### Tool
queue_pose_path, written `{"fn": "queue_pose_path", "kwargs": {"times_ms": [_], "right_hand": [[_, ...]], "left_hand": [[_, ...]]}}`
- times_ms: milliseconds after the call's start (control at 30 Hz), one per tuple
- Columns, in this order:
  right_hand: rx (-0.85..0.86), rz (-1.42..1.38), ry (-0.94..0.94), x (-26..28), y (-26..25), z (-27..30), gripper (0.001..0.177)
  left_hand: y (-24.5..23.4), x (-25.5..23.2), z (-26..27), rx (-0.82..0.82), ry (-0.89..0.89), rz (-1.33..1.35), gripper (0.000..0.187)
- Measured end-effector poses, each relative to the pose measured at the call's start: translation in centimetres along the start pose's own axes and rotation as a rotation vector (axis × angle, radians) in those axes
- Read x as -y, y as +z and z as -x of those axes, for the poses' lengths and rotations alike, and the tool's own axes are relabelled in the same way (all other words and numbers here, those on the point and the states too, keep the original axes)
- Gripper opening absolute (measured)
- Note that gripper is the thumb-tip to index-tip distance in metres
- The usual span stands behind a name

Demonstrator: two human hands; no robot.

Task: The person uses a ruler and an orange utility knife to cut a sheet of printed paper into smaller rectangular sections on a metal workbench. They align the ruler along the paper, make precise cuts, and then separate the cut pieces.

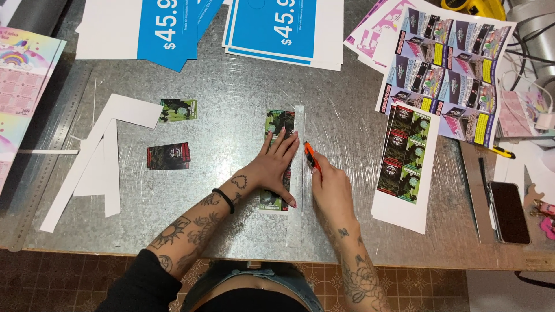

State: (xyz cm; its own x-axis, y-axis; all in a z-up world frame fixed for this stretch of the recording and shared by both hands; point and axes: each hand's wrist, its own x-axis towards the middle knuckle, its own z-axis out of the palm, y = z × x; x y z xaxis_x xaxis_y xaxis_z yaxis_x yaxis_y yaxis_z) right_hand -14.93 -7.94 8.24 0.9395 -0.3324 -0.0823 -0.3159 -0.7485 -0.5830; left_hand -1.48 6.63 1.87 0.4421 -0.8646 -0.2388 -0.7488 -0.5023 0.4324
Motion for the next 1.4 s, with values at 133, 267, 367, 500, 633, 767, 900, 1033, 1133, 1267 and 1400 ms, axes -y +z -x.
{"fn": "queue_pose_path", "kwargs": {"times_ms": [133, 267, 367, 500, 633, 767, 900, 1033, 1133, 1267, 1400], "right_hand": [[0.018, 0.021, 0.008, 0.3, -0.8, -0.7, 0.041], [0.023, 0.029, 0.004, -0.1, -1.2, -0.9, 0.039], [0.037, 0.033, 0.008, -0.1, -1.3, -0.8, 0.039], [0.029, -0.003, 0.019, 0.4, -1.5, -0.7, 0.041], [0.019, -0.015, 0.004, -0.1, -1.1, -0.8, 0.04], [0.024, -0.015, 0.006, 1.0, -1.3, -0.4, 0.041], [0.071, 0.01, 0.056, 1.5, -1.2, 0.0, 0.041], [0.114, -0.008, 0.097, 2.8, -1.5, 1.9, 0.043], [0.153, -0.004, 0.146, 4.9, -2.5, 4.0, 0.044], [0.153, 0.102, 0.125, 0.5, 1.1, 6.4, 0.052], [0.281, 0.187, 0.202, 1.1, 0.2, 8.8, 0.055]], "left_hand": [[0.0, 0.0, -0.2, 0.005, -0.005, -0.025, 0.178], [0.3, 0.1, -0.3, -0.012, -0.001, -0.021, 0.177], [0.3, 0.1, -0.1, -0.024, -0.005, -0.022, 0.177], [0.3, 0.0, 0.0, -0.031, -0.008, -0.031, 0.177], [0.3, -0.1, -0.1, -0.014, -0.017, -0.049, 0.178], [-0.1, -0.8, -0.6, 0.024, -0.05, -0.09, 0.178], [0.2, -1.4, -1.9, 0.111, -0.071, -0.285, 0.179], [-0.2, -2.3, -2.2, 0.144, -0.077, -0.404, 0.18], [-0.3, -2.7, -2.3, 0.178, -0.086, -0.45, 0.18], [1.0, -1.9, -3.9, 0.296, -0.096, -0.576, 0.191], [1.3, -1.4, -4.1, 0.294, -0.1, -0.558, 0.193]]}}
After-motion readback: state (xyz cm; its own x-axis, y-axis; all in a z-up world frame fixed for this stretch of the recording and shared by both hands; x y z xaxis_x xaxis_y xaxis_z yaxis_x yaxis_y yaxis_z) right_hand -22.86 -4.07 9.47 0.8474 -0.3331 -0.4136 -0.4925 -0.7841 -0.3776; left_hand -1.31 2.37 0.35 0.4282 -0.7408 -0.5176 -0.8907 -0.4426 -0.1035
